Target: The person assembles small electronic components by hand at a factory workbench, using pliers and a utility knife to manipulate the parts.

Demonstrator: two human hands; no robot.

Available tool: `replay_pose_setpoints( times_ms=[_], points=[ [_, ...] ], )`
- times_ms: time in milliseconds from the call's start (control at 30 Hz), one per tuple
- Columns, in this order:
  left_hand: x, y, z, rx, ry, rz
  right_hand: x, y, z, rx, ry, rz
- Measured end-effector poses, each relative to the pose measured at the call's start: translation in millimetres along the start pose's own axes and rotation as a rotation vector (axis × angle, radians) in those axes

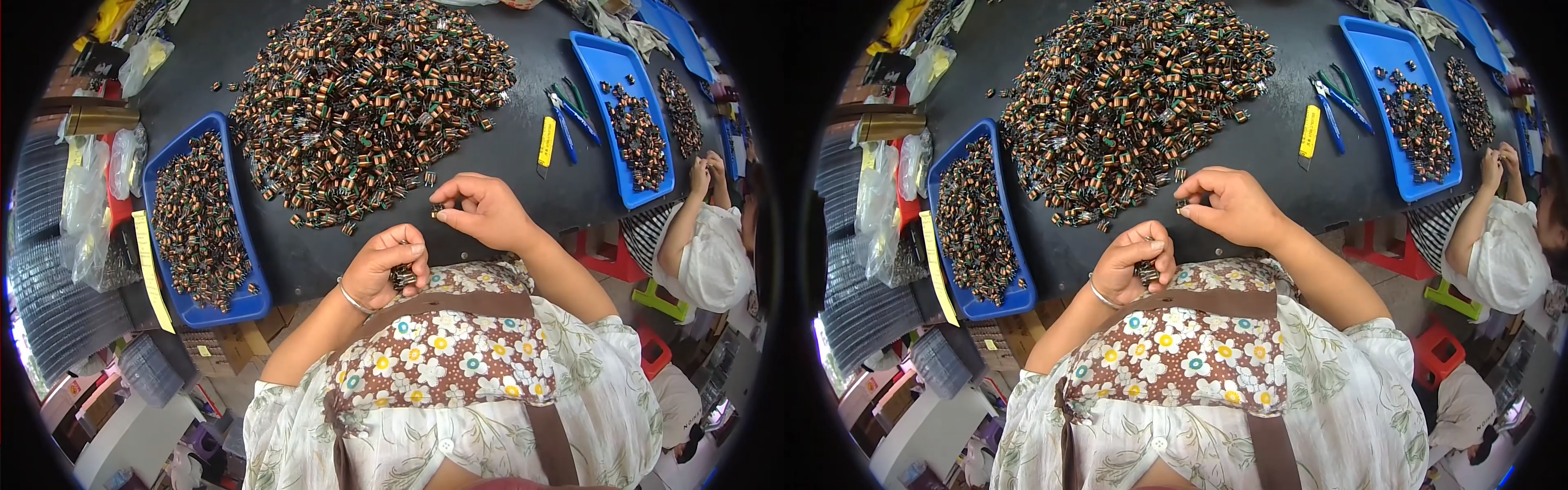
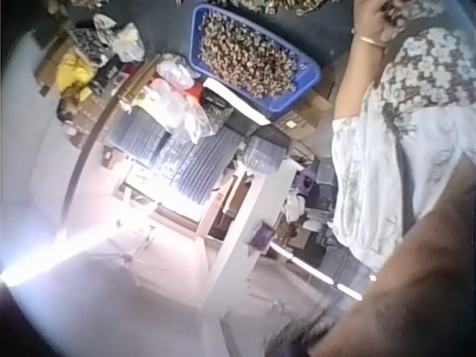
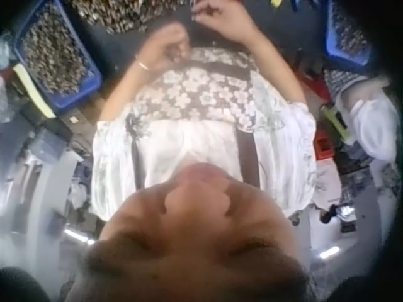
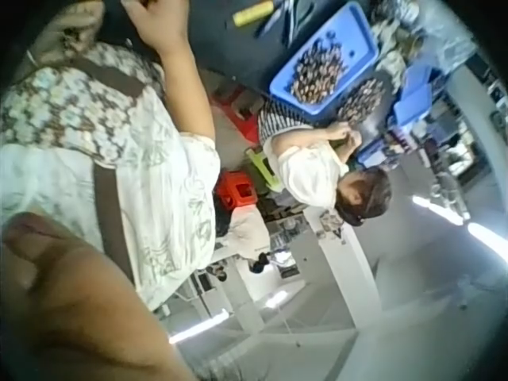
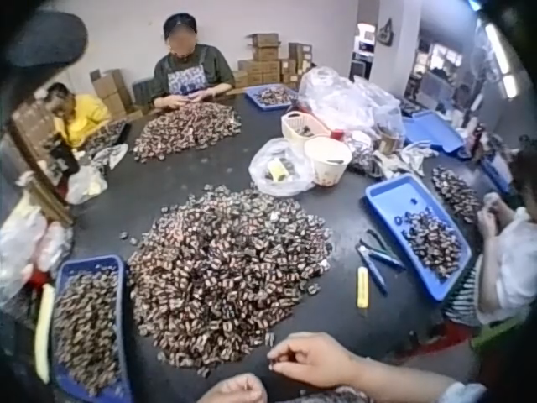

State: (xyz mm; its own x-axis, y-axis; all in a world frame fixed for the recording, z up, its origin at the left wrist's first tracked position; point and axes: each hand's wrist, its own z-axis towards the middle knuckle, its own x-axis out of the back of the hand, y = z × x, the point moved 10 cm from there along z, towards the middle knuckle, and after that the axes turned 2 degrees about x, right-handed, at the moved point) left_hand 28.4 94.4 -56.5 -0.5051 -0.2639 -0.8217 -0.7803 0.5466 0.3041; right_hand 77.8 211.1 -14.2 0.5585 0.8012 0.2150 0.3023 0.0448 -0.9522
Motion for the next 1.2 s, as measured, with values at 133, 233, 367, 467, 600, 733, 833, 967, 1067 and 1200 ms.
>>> replay_pose_setpoints(
  times_ms=[133, 233, 367, 467, 600, 733, 833, 967, 1067, 1200],
  points=[
    [-3, 1, 2, 0.009, 0.021, -0.023, -5, -2, -2, 0.057, -0.022, 0.029],
    [-3, 3, 3, -0.006, 0.018, -0.014, -12, -5, -2, 0.059, -0.062, 0.068],
    [-6, 3, 3, 0.006, -0.028, -0.049, -26, -10, -6, 0.016, -0.227, 0.232],
    [-8, 1, 2, 0.011, -0.065, -0.104, -4, -18, 5, 0.260, 0.003, -0.121],
    [-1, 0, 3, -0.006, -0.019, -0.059, 8, -13, 12, 0.290, 0.247, -0.675],
    [7, 1, 2, -0.027, 0.048, -0.053, 6, -13, 13, 0.294, 0.198, -0.599],
    [21, 12, -3, -0.114, 0.312, 0.072, -3, -5, 9, 0.208, 0.035, -0.334],
    [14, 18, 1, -0.165, 0.340, 0.297, -28, 33, -4, -0.159, -0.167, 0.194],
    [15, 16, 1, -0.163, 0.326, 0.281, -35, 35, -8, -0.231, -0.216, 0.366],
    [17, 16, 0, -0.172, 0.337, 0.281, -33, 32, -8, -0.288, -0.282, 0.224]
  ],
)
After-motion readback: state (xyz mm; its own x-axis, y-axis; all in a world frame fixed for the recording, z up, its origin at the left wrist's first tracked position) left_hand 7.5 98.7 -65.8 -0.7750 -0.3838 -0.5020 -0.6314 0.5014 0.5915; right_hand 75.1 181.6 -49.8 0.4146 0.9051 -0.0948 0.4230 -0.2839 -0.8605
